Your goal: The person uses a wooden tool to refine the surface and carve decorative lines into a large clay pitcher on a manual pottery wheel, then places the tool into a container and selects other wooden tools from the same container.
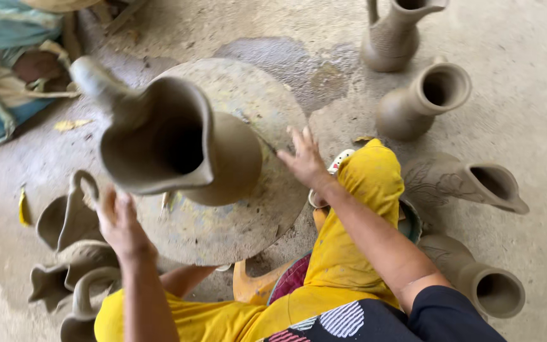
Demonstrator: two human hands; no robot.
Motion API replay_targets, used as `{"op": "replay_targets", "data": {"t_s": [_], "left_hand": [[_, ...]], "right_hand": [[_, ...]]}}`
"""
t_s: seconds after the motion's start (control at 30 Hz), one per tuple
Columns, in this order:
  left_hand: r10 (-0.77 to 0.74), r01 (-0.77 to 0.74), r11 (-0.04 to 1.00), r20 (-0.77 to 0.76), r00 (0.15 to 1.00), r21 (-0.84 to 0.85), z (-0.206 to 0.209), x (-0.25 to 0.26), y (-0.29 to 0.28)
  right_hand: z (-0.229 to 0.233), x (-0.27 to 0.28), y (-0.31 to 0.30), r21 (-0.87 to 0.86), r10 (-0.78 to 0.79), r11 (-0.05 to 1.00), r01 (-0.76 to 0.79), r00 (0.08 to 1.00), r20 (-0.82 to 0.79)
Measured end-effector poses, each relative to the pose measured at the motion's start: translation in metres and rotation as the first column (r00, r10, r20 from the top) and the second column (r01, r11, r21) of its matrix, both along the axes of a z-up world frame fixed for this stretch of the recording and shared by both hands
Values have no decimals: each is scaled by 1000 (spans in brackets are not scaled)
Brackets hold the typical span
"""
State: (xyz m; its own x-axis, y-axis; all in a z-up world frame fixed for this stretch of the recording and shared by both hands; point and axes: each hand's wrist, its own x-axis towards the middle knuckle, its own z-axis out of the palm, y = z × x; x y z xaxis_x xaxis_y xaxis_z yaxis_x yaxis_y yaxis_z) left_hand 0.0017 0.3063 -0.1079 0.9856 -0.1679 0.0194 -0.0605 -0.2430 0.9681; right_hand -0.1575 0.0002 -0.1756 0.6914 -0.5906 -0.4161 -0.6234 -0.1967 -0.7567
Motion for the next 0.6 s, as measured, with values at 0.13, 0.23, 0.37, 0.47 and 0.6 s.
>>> {"op": "replay_targets", "data": {"t_s": [0.13,0.23,0.37,0.47,0.6], "left_hand": [[99,-15,738,-86,991,675,-120,-60,35],[-63,-31,500,72,995,866,-186,-89,45],[-59,-225,288,252,966,931,-208,-112,33],[-30,-212,199,222,975,957,-200,-117,25],[-36,-197,118,203,979,973,-201,-114,11]], "right_hand": [[4,-31,-3,-33,207,978,-204,958,198],[23,-44,-33,-31,221,974,-222,925,308],[24,-60,-142,-482,215,876,-12,904,369],[-22,-58,-245,-523,-26,847,94,990,137],[-134,-47,-382,-694,-104,720,24,992,-74]]}}
